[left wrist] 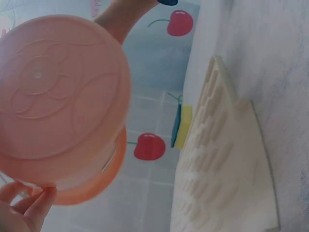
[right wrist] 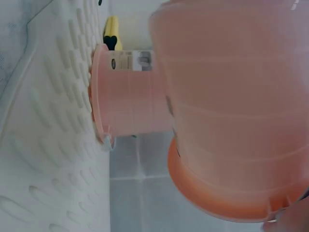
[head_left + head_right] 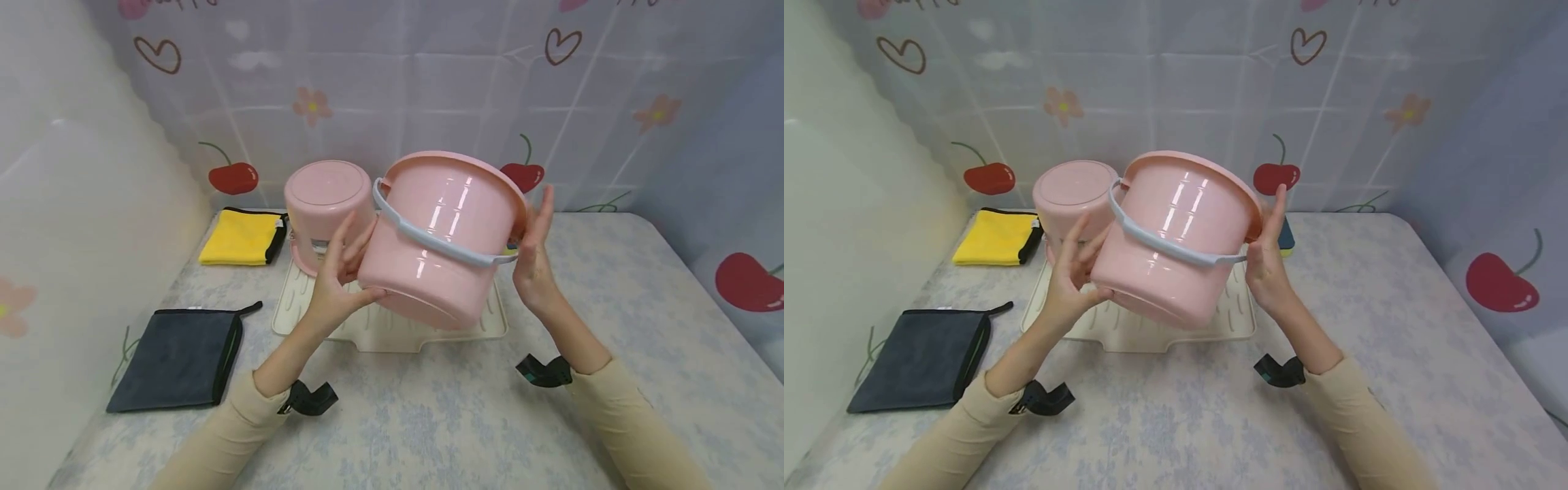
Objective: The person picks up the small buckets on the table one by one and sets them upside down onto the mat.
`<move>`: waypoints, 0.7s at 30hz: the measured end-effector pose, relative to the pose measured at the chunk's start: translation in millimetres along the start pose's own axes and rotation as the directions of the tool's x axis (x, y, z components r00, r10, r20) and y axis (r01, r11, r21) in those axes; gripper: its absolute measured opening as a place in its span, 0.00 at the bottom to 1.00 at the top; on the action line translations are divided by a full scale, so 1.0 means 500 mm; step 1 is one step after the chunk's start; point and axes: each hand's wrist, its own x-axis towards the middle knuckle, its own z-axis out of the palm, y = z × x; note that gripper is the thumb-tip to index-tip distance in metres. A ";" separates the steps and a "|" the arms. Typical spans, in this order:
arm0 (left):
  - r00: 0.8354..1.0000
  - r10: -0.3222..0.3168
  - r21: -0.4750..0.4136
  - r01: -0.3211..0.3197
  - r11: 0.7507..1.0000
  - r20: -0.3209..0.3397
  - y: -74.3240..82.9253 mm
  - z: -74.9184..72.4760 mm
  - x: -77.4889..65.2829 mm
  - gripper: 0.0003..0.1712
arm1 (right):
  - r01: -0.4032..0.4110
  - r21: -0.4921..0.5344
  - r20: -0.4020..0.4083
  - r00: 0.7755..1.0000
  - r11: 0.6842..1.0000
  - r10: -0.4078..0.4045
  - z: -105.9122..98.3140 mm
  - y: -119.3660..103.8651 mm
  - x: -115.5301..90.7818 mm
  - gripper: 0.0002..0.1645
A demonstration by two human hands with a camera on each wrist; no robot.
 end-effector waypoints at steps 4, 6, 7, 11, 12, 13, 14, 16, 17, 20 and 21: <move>0.996 -0.055 -0.059 0.051 0.997 -0.067 -0.001 0.007 -0.006 0.65 | 0.261 0.011 -0.008 0.965 0.965 -0.261 0.017 0.000 0.007 0.77; 0.994 -0.065 -0.097 0.056 0.994 -0.093 -0.001 0.008 -0.005 0.63 | 0.364 -0.050 0.023 0.932 0.930 -0.363 0.020 -0.003 0.010 0.75; 0.992 -0.068 -0.114 0.056 0.992 -0.103 0.000 0.009 -0.005 0.63 | 0.395 -0.078 0.040 0.919 0.915 -0.393 0.022 -0.004 0.011 0.74; 0.991 -0.053 -0.129 0.037 0.991 -0.123 0.001 0.008 -0.004 0.65 | 0.412 -0.196 0.101 0.911 0.890 -0.400 0.024 -0.008 0.011 0.70; 0.992 -0.039 -0.113 0.025 0.993 -0.120 0.001 0.008 -0.005 0.66 | 0.387 -0.205 0.094 0.922 0.899 -0.376 0.024 -0.008 0.010 0.72; 0.993 -0.022 -0.093 0.011 0.996 -0.115 0.000 0.007 -0.005 0.67 | 0.366 -0.204 0.084 0.930 0.908 -0.357 0.025 -0.006 0.008 0.73; 0.993 0.005 -0.061 -0.012 0.998 -0.115 -0.002 0.007 -0.006 0.68 | 0.353 -0.200 0.072 0.936 0.914 -0.345 0.026 -0.004 0.007 0.73; 0.992 0.057 0.039 -0.053 0.998 -0.110 -0.003 0.007 -0.009 0.70 | 0.327 -0.180 0.043 0.945 0.928 -0.324 0.027 0.001 0.004 0.75; 0.991 0.082 0.099 -0.072 0.992 -0.103 -0.003 0.007 -0.010 0.71 | 0.311 -0.168 0.029 0.950 0.935 -0.310 0.027 0.002 0.003 0.75; 0.989 0.132 0.237 -0.111 0.965 -0.073 -0.004 0.008 -0.012 0.72 | 0.224 -0.108 -0.003 0.974 0.969 -0.226 0.027 0.001 0.000 0.75; 0.989 0.135 0.264 -0.116 0.958 -0.056 -0.003 0.008 -0.012 0.74 | 0.172 -0.063 -0.015 0.985 0.983 -0.173 0.027 -0.001 -0.002 0.76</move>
